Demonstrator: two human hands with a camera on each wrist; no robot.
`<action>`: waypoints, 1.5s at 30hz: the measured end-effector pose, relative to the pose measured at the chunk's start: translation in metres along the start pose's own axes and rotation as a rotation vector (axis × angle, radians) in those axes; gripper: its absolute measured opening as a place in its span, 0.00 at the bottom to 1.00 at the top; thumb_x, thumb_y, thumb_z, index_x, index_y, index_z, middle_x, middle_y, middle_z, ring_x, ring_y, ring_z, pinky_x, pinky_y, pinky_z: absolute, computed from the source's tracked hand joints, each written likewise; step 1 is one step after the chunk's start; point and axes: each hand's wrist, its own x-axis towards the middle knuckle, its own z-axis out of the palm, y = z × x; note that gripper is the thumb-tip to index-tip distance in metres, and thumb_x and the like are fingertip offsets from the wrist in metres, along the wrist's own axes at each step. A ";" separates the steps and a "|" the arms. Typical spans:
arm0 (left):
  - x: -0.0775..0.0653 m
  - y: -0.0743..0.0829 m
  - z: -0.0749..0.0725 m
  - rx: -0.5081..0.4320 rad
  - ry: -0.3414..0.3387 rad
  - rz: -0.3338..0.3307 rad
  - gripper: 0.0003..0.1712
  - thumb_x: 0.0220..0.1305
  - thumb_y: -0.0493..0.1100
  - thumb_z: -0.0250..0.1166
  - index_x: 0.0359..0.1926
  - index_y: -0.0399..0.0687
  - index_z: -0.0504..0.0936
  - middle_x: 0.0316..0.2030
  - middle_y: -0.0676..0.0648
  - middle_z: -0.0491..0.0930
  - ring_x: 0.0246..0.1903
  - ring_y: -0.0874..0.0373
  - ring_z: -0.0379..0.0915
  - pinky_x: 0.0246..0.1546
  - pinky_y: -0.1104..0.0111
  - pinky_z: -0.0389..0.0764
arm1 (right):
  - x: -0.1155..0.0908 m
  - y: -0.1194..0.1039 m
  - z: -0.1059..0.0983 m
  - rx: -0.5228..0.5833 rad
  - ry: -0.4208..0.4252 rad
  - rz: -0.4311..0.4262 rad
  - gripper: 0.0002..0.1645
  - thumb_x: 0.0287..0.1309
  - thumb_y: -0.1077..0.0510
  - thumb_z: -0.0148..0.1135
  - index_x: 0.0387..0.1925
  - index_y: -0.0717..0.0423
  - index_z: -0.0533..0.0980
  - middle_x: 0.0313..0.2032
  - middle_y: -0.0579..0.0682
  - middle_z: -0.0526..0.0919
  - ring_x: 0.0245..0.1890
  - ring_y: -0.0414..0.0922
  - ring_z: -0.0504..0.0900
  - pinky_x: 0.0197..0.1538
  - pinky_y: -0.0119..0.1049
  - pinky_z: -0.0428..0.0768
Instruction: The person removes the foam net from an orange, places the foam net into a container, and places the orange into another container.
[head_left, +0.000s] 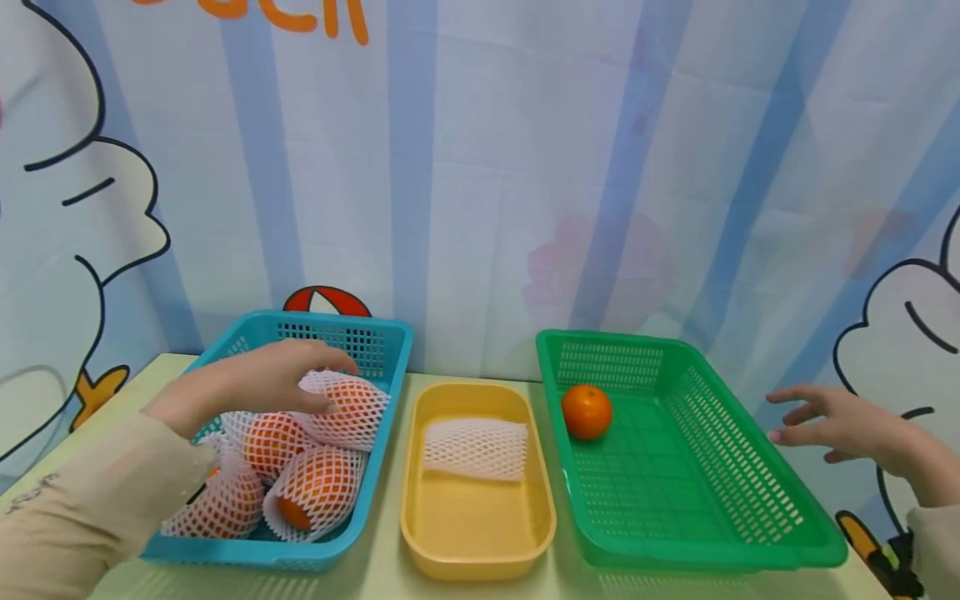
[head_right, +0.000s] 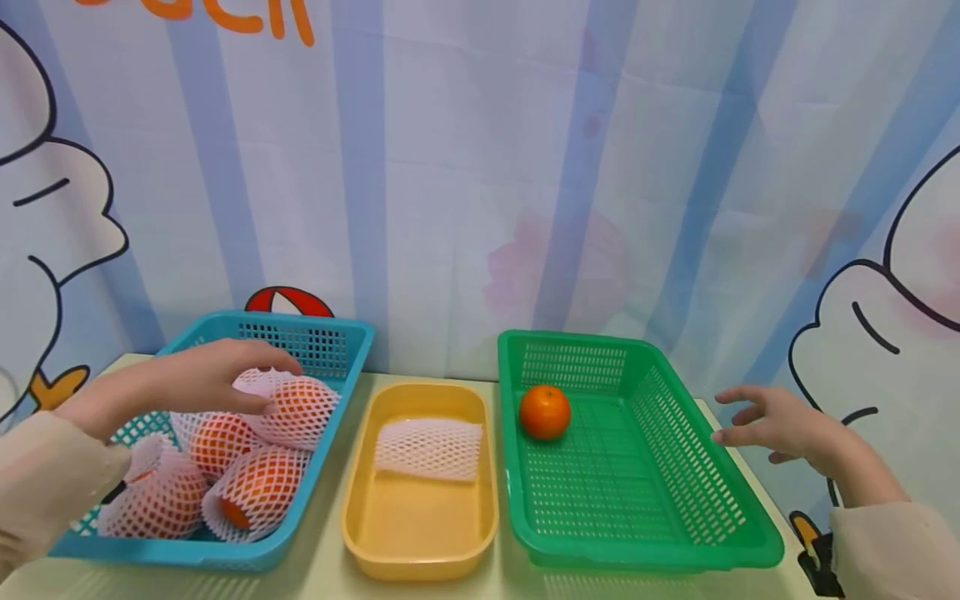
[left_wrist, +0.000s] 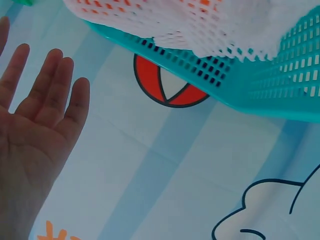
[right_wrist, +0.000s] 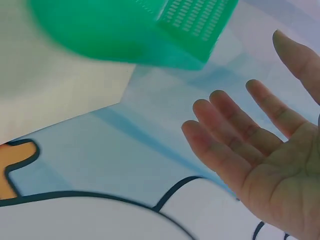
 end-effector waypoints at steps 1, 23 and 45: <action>-0.001 -0.002 0.001 -0.001 0.001 0.001 0.25 0.59 0.44 0.65 0.57 0.45 0.74 0.55 0.43 0.73 0.56 0.42 0.65 0.51 0.48 0.70 | -0.001 0.005 0.002 0.007 -0.002 0.015 0.51 0.58 0.42 0.59 0.64 0.76 0.50 0.54 0.81 0.60 0.50 0.70 0.69 0.40 0.56 0.76; 0.018 -0.022 0.019 0.025 -0.034 -0.010 0.31 0.52 0.35 0.69 0.59 0.44 0.72 0.58 0.40 0.69 0.59 0.38 0.60 0.53 0.46 0.66 | 0.000 0.051 0.040 0.345 -0.103 0.086 0.46 0.62 0.55 0.56 0.65 0.77 0.42 0.47 0.69 0.72 0.43 0.56 0.78 0.43 0.54 0.77; 0.037 -0.028 0.033 0.051 -0.100 -0.064 0.44 0.42 0.37 0.75 0.63 0.46 0.67 0.61 0.36 0.65 0.60 0.38 0.58 0.54 0.46 0.66 | 0.002 0.061 0.046 0.571 -0.244 -0.050 0.49 0.62 0.64 0.51 0.62 0.77 0.25 0.43 0.56 0.77 0.41 0.56 0.80 0.43 0.52 0.78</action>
